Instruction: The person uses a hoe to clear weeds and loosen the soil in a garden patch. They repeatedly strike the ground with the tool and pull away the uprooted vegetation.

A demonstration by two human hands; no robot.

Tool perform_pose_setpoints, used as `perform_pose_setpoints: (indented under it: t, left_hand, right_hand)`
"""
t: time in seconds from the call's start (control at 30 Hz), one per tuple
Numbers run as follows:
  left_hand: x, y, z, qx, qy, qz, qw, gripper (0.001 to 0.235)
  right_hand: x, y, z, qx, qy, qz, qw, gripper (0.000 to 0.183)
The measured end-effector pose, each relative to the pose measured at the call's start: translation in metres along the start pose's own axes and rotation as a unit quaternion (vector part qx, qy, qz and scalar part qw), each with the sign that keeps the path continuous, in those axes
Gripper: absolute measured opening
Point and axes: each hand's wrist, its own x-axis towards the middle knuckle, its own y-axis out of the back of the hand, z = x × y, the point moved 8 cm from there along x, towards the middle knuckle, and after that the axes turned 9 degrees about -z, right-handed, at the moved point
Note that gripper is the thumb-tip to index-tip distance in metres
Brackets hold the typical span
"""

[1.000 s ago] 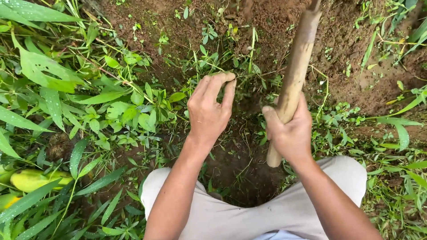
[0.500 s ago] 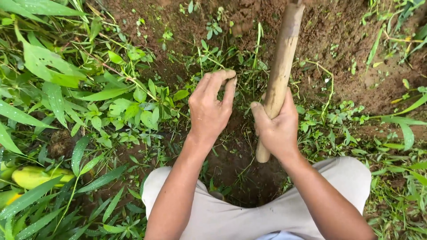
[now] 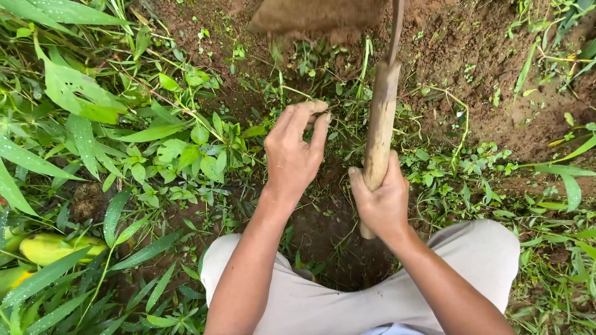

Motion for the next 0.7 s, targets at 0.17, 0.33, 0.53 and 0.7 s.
perform_pose_setpoints:
  t: [0.17, 0.33, 0.53, 0.7]
  left_hand:
    - [-0.002, -0.001, 0.0, 0.003, 0.0, -0.006, 1.0, 0.015]
    - [-0.001, 0.004, 0.0, 0.009, -0.007, -0.001, 1.0, 0.015]
    - [-0.007, -0.002, -0.014, 0.008, 0.006, -0.018, 1.0, 0.015]
    - [-0.007, -0.001, -0.011, 0.011, -0.002, -0.013, 1.0, 0.015]
  right_hand:
    - [0.006, 0.003, -0.013, -0.012, -0.003, 0.002, 1.0, 0.022]
    - [-0.001, -0.005, 0.001, 0.008, 0.005, 0.007, 1.0, 0.023]
    - [-0.001, 0.0, -0.003, -0.012, -0.015, -0.006, 1.0, 0.024]
    - [-0.008, -0.002, 0.002, -0.006, 0.009, 0.009, 1.0, 0.023]
